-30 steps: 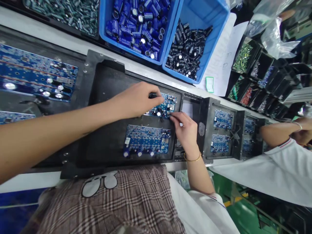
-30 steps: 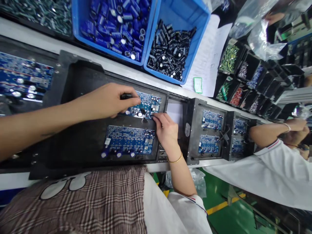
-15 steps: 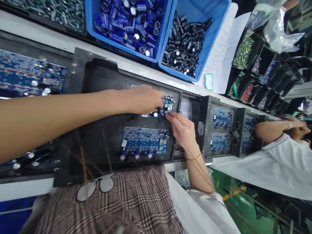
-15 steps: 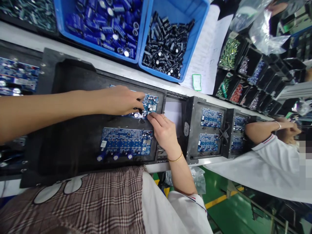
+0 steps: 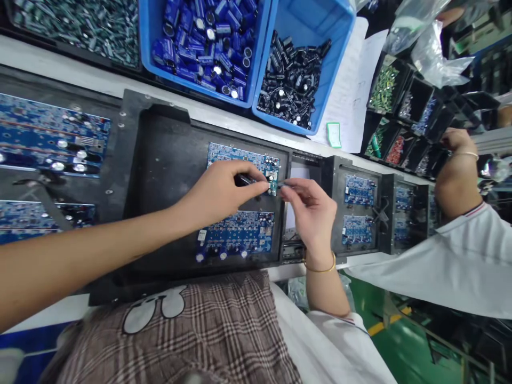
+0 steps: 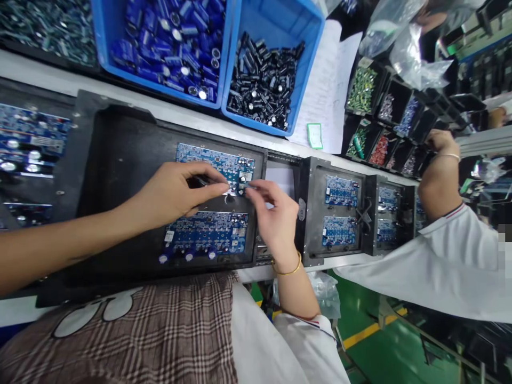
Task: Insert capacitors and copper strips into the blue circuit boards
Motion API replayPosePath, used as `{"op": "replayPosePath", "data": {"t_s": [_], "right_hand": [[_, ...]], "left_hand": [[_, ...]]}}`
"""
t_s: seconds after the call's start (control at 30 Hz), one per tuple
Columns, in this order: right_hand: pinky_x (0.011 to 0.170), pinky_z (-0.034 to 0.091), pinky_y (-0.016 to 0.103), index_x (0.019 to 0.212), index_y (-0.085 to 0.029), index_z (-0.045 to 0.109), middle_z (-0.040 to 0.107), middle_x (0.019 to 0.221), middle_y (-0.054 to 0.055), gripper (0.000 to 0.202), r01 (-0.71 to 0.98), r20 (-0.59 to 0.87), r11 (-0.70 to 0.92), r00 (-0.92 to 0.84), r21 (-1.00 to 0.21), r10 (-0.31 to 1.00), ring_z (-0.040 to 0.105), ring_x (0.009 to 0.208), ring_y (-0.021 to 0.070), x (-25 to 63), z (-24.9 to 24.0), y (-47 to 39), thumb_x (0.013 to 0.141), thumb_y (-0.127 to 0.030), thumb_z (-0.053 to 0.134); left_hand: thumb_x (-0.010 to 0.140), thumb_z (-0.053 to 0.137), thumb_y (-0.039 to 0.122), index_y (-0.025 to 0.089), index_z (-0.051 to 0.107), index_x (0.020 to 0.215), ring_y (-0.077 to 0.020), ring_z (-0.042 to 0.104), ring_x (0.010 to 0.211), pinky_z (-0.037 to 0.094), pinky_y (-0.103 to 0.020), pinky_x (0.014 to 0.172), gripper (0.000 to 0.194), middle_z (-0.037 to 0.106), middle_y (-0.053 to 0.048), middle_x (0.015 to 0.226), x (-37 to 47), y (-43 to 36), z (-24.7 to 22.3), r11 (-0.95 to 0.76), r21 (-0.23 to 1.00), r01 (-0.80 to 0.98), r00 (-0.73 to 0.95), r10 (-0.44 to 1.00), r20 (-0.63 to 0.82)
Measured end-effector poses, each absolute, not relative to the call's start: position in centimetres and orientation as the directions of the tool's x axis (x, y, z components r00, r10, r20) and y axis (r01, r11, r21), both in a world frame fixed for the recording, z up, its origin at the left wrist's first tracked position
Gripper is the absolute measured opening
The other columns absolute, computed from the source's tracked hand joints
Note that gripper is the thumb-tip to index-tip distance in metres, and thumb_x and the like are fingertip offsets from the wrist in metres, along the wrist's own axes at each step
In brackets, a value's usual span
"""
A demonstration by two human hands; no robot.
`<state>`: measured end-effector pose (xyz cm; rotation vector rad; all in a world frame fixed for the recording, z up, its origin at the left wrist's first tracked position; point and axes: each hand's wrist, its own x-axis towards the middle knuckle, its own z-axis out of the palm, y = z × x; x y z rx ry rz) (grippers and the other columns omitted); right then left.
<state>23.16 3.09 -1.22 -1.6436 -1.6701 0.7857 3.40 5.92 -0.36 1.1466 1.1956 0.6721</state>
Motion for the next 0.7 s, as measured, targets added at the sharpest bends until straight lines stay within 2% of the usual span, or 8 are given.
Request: {"op": "replayPosePath", "data": {"t_s": [0.03, 0.1, 0.17, 0.23, 0.3, 0.43, 0.6, 0.7], "right_hand": [[0.075, 0.059, 0.031, 0.1, -0.025, 0.07, 0.074, 0.089, -0.001, 0.011, 0.659, 0.051, 0.035, 0.004, -0.751, 0.999, 0.071, 0.078, 0.0142, 23.7, -1.7, 3.4, 0.09, -0.028, 0.064], [0.079, 0.058, 0.031, 0.098, -0.024, 0.071, 0.074, 0.093, 0.001, 0.012, 0.756, 0.059, 0.088, -0.065, -0.649, 0.996, 0.07, 0.084, 0.0156, 24.6, -2.7, 4.0, 0.091, -0.023, 0.061], [0.084, 0.056, 0.031, 0.1, -0.022, 0.071, 0.074, 0.099, 0.003, 0.017, 0.804, 0.056, 0.166, -0.163, -0.571, 0.985, 0.07, 0.091, 0.0165, 25.0, -3.3, 4.5, 0.092, -0.016, 0.057], [0.086, 0.054, 0.031, 0.102, -0.021, 0.07, 0.074, 0.1, 0.004, 0.02, 0.832, 0.065, 0.217, -0.214, -0.511, 0.975, 0.069, 0.093, 0.0169, 24.9, -3.6, 4.8, 0.092, -0.014, 0.054], [0.084, 0.054, 0.031, 0.102, -0.021, 0.07, 0.074, 0.099, 0.005, 0.02, 0.859, 0.061, 0.232, -0.23, -0.456, 0.971, 0.069, 0.091, 0.018, 24.6, -3.6, 5.0, 0.093, -0.014, 0.053], [0.079, 0.053, 0.032, 0.102, -0.022, 0.071, 0.074, 0.095, 0.005, 0.02, 0.896, 0.05, 0.239, -0.238, -0.374, 0.97, 0.069, 0.087, 0.0195, 24.2, -3.7, 5.2, 0.094, -0.018, 0.053], [0.076, 0.053, 0.031, 0.103, -0.022, 0.07, 0.073, 0.092, 0.006, 0.022, 0.912, 0.076, 0.222, -0.209, -0.344, 0.975, 0.068, 0.083, 0.019, 24.1, -3.9, 5.1, 0.096, -0.021, 0.05], [0.072, 0.052, 0.03, 0.101, -0.021, 0.071, 0.073, 0.089, 0.005, 0.021, 0.92, 0.077, 0.221, -0.207, -0.325, 0.975, 0.067, 0.08, 0.0187, 24.0, -3.8, 5.0, 0.096, -0.022, 0.05]], "left_hand": [[0.08, 0.068, 0.035, 0.018, 0.07, 0.085, -0.0099, 0.045, 0.052, 0.034, -0.019, 0.044, 0.018, 0.054, 0.0, 0.066, 3.6, 5.2, -0.1, 0.519, 0.855, 0.029, 0.279, 0.817, -0.505], [0.084, 0.063, 0.039, 0.016, 0.066, 0.084, -0.0076, 0.039, 0.046, 0.024, -0.016, 0.035, 0.023, 0.049, 0.0, 0.065, 3.9, 3.7, 0.4, 0.793, 0.584, -0.172, 0.357, 0.602, -0.714], [0.085, 0.06, 0.038, 0.014, 0.064, 0.08, -0.0065, 0.04, 0.046, 0.021, -0.014, 0.031, 0.024, 0.05, -0.001, 0.071, 4.4, 2.2, 0.8, 0.911, 0.328, -0.25, 0.442, 0.409, -0.798], [0.086, 0.056, 0.033, 0.014, 0.061, 0.076, -0.0061, 0.042, 0.046, 0.021, -0.013, 0.03, 0.022, 0.052, -0.002, 0.076, 4.8, 1.1, 1.0, 0.938, 0.183, -0.295, 0.469, 0.309, -0.827], [0.086, 0.054, 0.028, 0.014, 0.059, 0.075, -0.0063, 0.044, 0.047, 0.022, -0.012, 0.03, 0.018, 0.052, -0.002, 0.078, 5.3, 0.6, 0.9, 0.925, 0.148, -0.351, 0.462, 0.309, -0.832], [0.089, 0.052, 0.025, 0.016, 0.059, 0.079, -0.0062, 0.045, 0.047, 0.023, -0.011, 0.03, 0.015, 0.052, -0.001, 0.076, 5.9, 0.7, 0.5, 0.886, 0.193, -0.421, 0.457, 0.392, -0.799], [0.092, 0.053, 0.031, 0.018, 0.065, 0.092, -0.0057, 0.045, 0.047, 0.023, -0.011, 0.031, 0.018, 0.052, -0.001, 0.076, 5.9, 1.3, -0.2, 0.886, 0.18, -0.428, 0.502, 0.399, -0.767], [0.089, 0.057, 0.024, 0.019, 0.069, 0.102, -0.005, 0.046, 0.048, 0.023, -0.01, 0.031, 0.018, 0.055, -0.002, 0.081, 5.6, 1.7, -0.5, 0.884, 0.201, -0.422, 0.546, 0.425, -0.722]]}}
